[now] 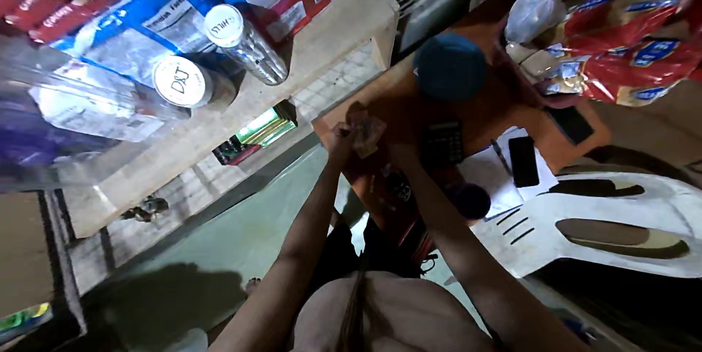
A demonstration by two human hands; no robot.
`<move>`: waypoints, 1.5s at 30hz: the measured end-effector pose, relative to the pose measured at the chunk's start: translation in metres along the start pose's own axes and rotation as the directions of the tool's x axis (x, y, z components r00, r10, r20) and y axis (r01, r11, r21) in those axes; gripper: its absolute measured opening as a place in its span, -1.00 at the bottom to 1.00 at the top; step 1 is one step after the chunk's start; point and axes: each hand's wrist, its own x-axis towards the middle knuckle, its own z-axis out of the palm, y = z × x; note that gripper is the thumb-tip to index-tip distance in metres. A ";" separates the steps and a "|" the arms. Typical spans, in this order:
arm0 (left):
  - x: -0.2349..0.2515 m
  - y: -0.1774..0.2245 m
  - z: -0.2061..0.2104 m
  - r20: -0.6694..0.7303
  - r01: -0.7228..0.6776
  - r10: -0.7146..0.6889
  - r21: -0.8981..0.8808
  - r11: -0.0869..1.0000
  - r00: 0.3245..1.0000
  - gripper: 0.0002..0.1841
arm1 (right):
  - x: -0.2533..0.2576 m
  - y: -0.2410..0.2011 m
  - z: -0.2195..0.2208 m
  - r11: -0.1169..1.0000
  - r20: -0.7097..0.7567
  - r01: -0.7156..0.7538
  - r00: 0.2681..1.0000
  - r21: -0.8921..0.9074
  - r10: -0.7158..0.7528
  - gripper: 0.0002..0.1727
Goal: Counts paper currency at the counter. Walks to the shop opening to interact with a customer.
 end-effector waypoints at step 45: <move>-0.167 0.037 -0.311 0.068 -0.257 0.273 -0.177 0.950 0.960 -0.81 | -0.130 -0.288 0.114 0.187 -0.520 0.564 0.821 0.804 -0.237 -0.74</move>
